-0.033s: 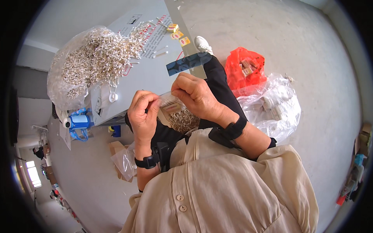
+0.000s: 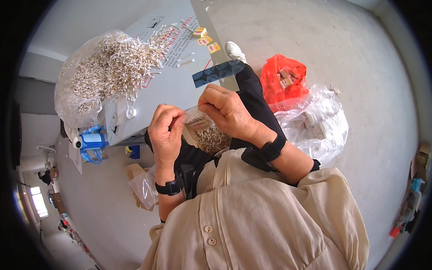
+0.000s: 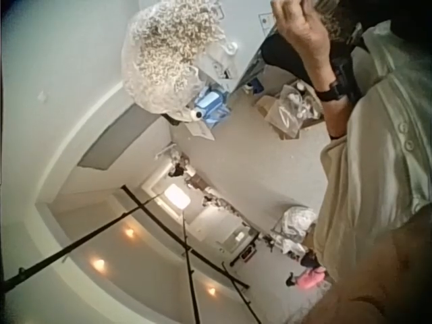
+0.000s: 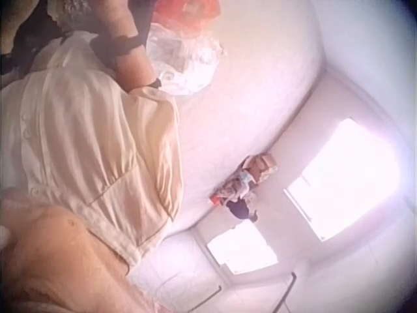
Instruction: Manually packing sets of cotton swabs into small plastic bags and sealing them with stickers.
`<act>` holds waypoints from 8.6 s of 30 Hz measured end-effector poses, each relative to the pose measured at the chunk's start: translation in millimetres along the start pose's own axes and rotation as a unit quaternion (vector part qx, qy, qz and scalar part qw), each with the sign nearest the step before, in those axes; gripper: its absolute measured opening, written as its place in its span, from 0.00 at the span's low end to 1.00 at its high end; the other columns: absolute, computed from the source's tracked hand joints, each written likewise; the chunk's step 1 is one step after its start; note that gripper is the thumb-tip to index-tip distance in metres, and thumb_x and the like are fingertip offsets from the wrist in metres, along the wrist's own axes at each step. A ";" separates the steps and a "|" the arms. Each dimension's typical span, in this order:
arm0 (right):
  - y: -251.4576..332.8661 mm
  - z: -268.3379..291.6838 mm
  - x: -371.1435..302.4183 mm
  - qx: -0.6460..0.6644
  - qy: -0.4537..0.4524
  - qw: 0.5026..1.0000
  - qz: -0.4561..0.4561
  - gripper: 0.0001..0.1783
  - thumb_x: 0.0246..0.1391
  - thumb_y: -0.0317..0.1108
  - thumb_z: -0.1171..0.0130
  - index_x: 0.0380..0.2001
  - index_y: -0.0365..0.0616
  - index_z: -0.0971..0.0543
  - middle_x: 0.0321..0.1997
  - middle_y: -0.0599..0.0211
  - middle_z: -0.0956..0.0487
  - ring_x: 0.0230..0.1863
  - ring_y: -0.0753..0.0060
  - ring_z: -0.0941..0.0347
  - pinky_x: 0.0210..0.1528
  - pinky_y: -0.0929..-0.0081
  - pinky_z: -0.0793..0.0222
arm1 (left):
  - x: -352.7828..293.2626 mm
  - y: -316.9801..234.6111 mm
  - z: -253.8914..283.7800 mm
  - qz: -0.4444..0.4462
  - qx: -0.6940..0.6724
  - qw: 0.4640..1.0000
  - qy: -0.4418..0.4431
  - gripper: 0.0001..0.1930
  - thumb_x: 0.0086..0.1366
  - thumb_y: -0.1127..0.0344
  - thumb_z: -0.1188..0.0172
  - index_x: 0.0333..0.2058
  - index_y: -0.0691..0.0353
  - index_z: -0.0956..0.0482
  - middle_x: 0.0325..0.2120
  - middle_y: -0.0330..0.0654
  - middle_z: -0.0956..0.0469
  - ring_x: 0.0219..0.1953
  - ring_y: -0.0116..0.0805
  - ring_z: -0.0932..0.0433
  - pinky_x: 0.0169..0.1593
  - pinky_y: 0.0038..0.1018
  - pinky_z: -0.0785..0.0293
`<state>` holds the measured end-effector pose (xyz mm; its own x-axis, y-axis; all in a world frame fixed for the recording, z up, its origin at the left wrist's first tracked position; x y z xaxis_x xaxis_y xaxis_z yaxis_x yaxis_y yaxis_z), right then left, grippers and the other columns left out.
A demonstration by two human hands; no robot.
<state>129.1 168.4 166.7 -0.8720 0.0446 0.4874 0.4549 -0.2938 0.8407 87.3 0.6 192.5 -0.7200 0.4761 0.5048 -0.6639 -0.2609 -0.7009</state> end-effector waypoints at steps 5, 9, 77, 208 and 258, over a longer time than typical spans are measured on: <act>2.0 -0.7 -0.2 -0.013 0.008 1.000 0.001 0.02 0.53 0.21 0.45 0.29 0.37 0.28 0.29 0.63 0.29 0.30 0.66 0.30 0.33 0.75 0.34 | 3.3 0.1 -1.9 -0.002 0.055 0.997 0.052 0.07 0.55 0.79 0.39 0.30 0.66 0.28 0.27 0.44 0.30 0.27 0.43 0.27 0.30 0.31 0.30; 4.1 0.0 2.7 -0.004 0.022 1.000 -0.004 0.04 0.52 0.22 0.42 0.29 0.37 0.27 0.32 0.63 0.28 0.32 0.65 0.30 0.34 0.74 0.34 | 1.3 3.5 -3.4 -0.015 0.082 0.995 0.060 0.07 0.57 0.80 0.43 0.30 0.64 0.33 0.26 0.46 0.31 0.28 0.49 0.27 0.30 0.37 0.31; 3.0 -17.3 8.1 -0.061 0.054 0.995 0.060 0.07 0.45 0.23 0.41 0.27 0.38 0.30 0.30 0.60 0.31 0.34 0.55 0.32 0.36 0.65 0.33 | -8.1 0.8 -18.1 0.024 0.000 0.999 -0.048 0.04 0.60 0.80 0.46 0.30 0.66 0.32 0.29 0.45 0.31 0.30 0.41 0.29 0.35 0.29 0.31; -175.1 -40.8 8.9 0.312 -0.109 0.844 -0.422 0.07 0.55 0.32 0.39 0.31 0.39 0.20 0.29 0.68 0.19 0.26 0.81 0.23 0.30 0.83 0.25 | 0.9 179.9 -115.0 0.405 -0.456 0.787 -0.095 0.04 0.60 0.79 0.41 0.34 0.71 0.21 0.38 0.50 0.21 0.38 0.33 0.20 0.42 0.30 0.18; -69.0 -13.7 5.8 0.427 -0.013 0.872 -0.238 0.17 0.47 0.15 0.39 0.43 0.35 0.19 0.44 0.64 0.18 0.44 0.77 0.24 0.50 0.77 0.28 | 34.5 21.3 -39.6 0.051 -0.152 0.986 -0.037 0.17 0.51 0.66 0.28 0.38 0.66 0.20 0.35 0.41 0.20 0.41 0.40 0.22 0.46 0.31 0.25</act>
<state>90.2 175.9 108.3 -0.9995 -0.0073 0.0310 0.0210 0.5815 0.8133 56.3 44.7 175.1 -0.8004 0.3945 0.4513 -0.5037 -0.0344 -0.8632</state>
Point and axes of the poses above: each hand's wrist, its own x-axis towards the middle knuckle, its own z-axis out of the back of the hand, y = z × x, the point moved 4 cm from there along x, towards the middle knuckle
